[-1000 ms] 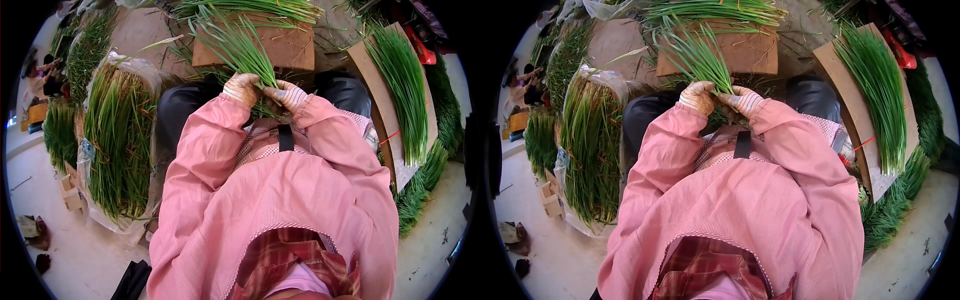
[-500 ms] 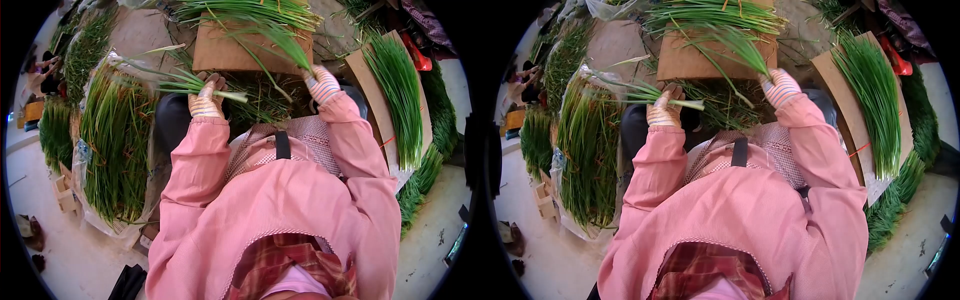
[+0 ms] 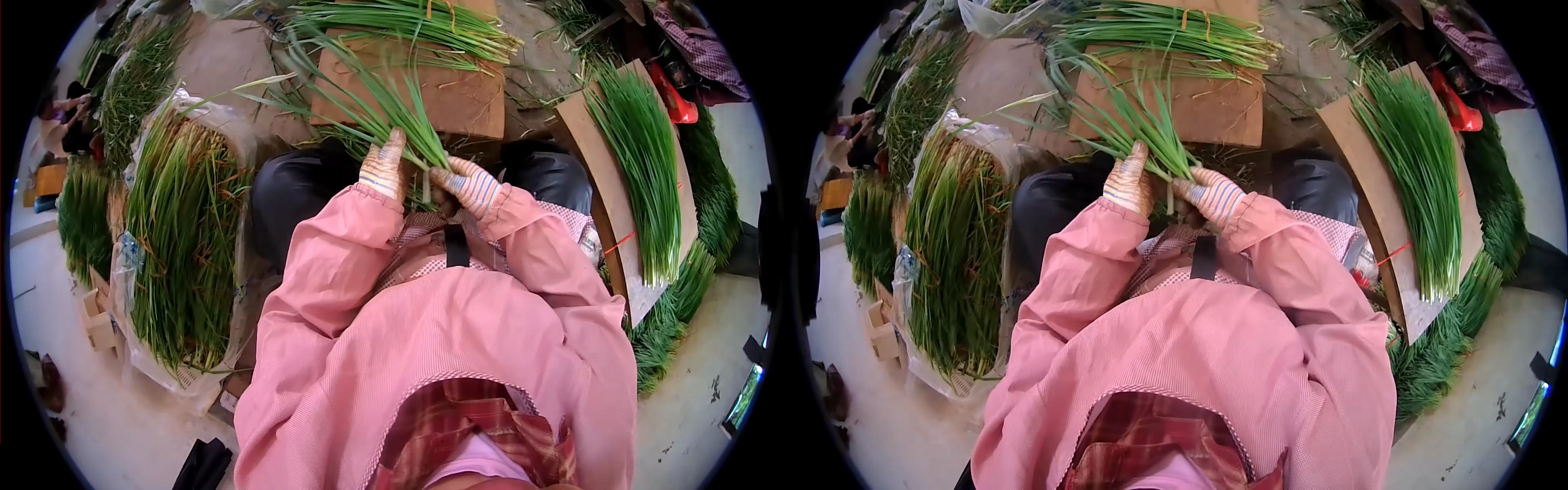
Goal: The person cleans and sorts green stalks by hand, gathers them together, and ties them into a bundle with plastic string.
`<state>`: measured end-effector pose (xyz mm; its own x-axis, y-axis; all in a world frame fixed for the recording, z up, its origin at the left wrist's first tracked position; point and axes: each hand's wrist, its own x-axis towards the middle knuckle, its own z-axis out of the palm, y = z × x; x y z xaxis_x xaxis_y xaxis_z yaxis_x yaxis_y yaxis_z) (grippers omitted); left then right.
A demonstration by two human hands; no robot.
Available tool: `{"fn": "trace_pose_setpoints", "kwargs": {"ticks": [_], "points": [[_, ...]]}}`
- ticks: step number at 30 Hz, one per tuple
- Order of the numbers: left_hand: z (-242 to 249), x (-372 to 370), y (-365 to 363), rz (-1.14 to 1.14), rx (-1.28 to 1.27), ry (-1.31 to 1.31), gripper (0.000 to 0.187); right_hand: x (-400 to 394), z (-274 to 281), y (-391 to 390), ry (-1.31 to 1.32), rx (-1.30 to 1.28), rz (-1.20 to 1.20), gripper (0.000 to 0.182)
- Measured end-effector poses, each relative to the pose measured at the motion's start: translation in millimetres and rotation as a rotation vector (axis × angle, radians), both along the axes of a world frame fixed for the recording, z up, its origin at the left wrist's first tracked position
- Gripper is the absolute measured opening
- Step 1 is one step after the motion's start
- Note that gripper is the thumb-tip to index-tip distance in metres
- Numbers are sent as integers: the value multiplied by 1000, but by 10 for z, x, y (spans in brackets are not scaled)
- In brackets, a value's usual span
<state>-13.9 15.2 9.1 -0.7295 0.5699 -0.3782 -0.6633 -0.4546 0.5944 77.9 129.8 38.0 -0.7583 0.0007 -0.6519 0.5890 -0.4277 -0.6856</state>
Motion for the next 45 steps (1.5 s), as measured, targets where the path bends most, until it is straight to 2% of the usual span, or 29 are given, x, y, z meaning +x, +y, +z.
{"fn": "trace_pose_setpoints", "kwargs": {"ticks": [1,3,4,7,8,9,10,12,15,18,20,22,23,24,25,26,28,30,31,32,34,35,36,37,38,39,42,44,45], "points": [[7,-36,-52,0,-12,-1,44,-22,-15,41,82,-36,-35,19],[41,-130,-143,-266,90,134,53,-85,-49,132,212,-130,-165,24],[112,-136,-214,-360,-5,217,62,-106,-20,207,156,-207,-216,24],[44,-76,-175,-400,-37,258,70,-158,-11,319,87,-139,-134,21],[-18,-60,-141,-392,-27,238,70,-148,-5,338,99,-145,-34,21],[55,-58,-80,-407,-30,233,65,-156,-47,323,116,-90,-4,21],[-107,-44,-15,-313,-73,276,54,-165,-122,299,132,-33,26,20],[-80,-77,-69,-437,-97,216,45,-171,-191,278,148,-6,36,22],[-156,-98,-127,-523,-234,327,42,-156,-96,274,171,84,12,25],[-198,-81,-183,-476,-305,312,40,-176,-58,435,149,153,-33,23],[-618,-181,-224,-508,-728,636,37,-164,106,602,209,115,-168,34],[-1417,-309,-433,-896,-1135,1232,42,-114,394,677,369,123,-311,37],[-1111,-205,-372,-1031,-1272,1231,46,-80,543,692,406,112,-317,39],[-591,-46,-304,-1168,-1408,1224,50,-60,649,731,445,101,-325,41],[-228,21,-264,-1202,-1365,1240,61,-26,542,846,516,63,-261,42],[-286,45,-291,-1081,-1171,1337,65,22,562,821,472,118,-221,39],[-331,97,-237,-812,-268,847,76,62,505,642,380,209,-165,33],[-119,121,-90,-614,244,402,81,61,285,424,449,141,48,28],[149,32,-53,-700,318,339,82,84,128,250,378,153,133,26],[5,19,-4,-488,347,144,65,98,32,119,307,165,217,23],[170,-33,-41,-267,4,-108,50,31,96,124,227,44,339,20],[144,-97,-33,-95,39,-129,35,-61,132,247,320,151,368,19],[27,-234,-45,-23,238,-29,29,-170,135,341,389,272,250,24],[168,-306,-82,-23,190,53,27,-342,155,498,420,818,318,31],[356,-366,-112,-24,142,134,26,-526,186,628,365,1102,345,31],[434,-440,-118,-22,77,211,26,-725,-103,848,474,1450,322,32],[536,-684,-47,-13,-6,372,27,-1107,-109,990,215,1896,339,42],[503,-865,27,65,-48,355,26,-1243,-181,1023,47,1892,414,41],[512,-904,69,66,-52,320,24,-1328,-142,989,13,1789,485,33]]}}
